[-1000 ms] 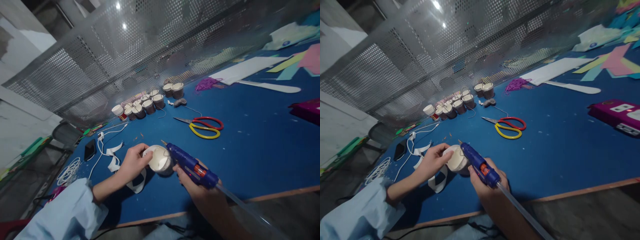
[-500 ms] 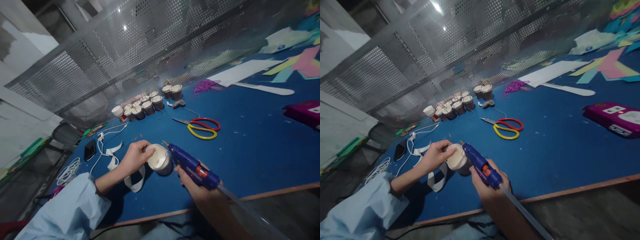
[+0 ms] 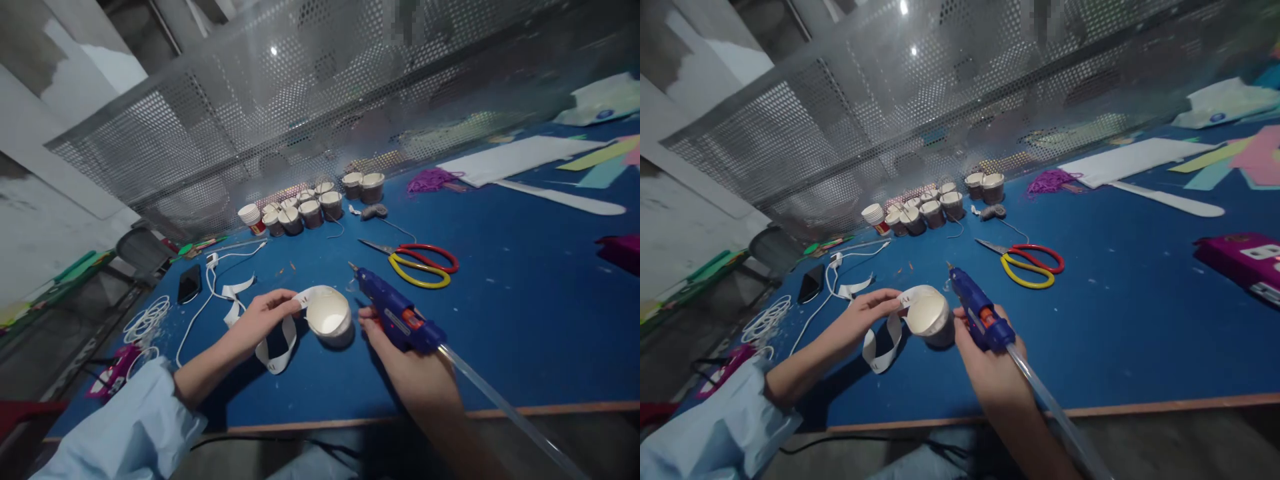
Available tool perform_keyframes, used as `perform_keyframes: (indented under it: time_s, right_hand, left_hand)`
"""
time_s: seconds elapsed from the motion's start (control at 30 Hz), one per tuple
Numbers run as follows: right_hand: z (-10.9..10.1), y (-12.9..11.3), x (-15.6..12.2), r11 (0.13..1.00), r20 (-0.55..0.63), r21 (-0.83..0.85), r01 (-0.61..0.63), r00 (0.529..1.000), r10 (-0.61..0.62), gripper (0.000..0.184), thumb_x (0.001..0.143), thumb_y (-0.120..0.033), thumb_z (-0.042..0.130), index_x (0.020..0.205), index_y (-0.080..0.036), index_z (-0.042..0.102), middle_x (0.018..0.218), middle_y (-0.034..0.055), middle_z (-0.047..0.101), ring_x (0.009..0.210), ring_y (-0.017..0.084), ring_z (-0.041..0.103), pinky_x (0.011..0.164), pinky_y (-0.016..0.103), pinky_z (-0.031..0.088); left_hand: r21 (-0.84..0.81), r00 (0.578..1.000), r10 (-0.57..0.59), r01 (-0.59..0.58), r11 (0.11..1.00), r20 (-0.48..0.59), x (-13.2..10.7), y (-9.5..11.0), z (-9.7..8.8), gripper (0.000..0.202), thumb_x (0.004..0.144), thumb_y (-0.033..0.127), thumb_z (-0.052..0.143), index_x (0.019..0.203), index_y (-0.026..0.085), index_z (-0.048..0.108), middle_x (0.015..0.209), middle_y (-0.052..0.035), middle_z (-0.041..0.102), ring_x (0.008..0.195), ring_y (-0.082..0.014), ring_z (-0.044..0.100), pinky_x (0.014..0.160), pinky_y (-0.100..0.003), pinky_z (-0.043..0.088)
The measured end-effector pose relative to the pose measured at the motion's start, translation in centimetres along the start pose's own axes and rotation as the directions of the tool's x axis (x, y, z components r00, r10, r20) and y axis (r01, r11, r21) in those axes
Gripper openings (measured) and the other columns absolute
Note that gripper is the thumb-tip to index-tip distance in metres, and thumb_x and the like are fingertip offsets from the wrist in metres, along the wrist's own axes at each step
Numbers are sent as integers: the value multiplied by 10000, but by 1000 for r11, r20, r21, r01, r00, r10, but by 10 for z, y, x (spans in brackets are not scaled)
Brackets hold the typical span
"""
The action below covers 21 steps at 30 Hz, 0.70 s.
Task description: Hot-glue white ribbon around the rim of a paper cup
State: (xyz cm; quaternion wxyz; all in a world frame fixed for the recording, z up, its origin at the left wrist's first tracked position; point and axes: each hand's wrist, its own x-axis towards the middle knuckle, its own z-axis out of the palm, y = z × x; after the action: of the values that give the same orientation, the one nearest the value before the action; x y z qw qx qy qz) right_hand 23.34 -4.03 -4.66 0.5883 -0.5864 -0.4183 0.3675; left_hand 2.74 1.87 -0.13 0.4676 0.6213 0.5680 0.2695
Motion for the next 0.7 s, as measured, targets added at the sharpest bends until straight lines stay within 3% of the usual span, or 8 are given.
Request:
perform_keyframes:
  time_s: [0.2, 0.47, 0.7]
  right_hand:
    - [16, -4, 7, 998, 35, 1, 57, 998, -57, 401, 675, -461, 578, 920, -155, 661, 967, 115, 713, 917, 255, 677, 812, 353, 547]
    - [19, 2, 2, 995, 22, -86, 44, 999, -42, 410, 695, -473, 560, 948, -166, 660, 988, 107, 725, 918, 259, 677, 745, 327, 551]
    - [20, 8, -2, 987, -8, -136, 83, 996, -84, 403, 738, -477, 565, 1012, -195, 651, 1046, 81, 713, 913, 238, 679, 754, 308, 542]
  left_hand:
    - [-192, 988, -16, -14, 981, -152, 0, 1, 23, 250, 711, 374, 697, 735, 140, 615, 664, 8, 606, 644, -107, 523, 647, -223, 386]
    - [-361, 964, -98, 3, 933, -246, -5, -2, 40, 221, 665, 334, 695, 654, 147, 579, 620, 10, 590, 586, -98, 517, 606, -216, 393]
    - [-392, 940, -116, -20, 920, -321, -9, -7, 50, 214, 657, 330, 680, 625, 146, 576, 585, 18, 569, 550, -84, 473, 550, -197, 342]
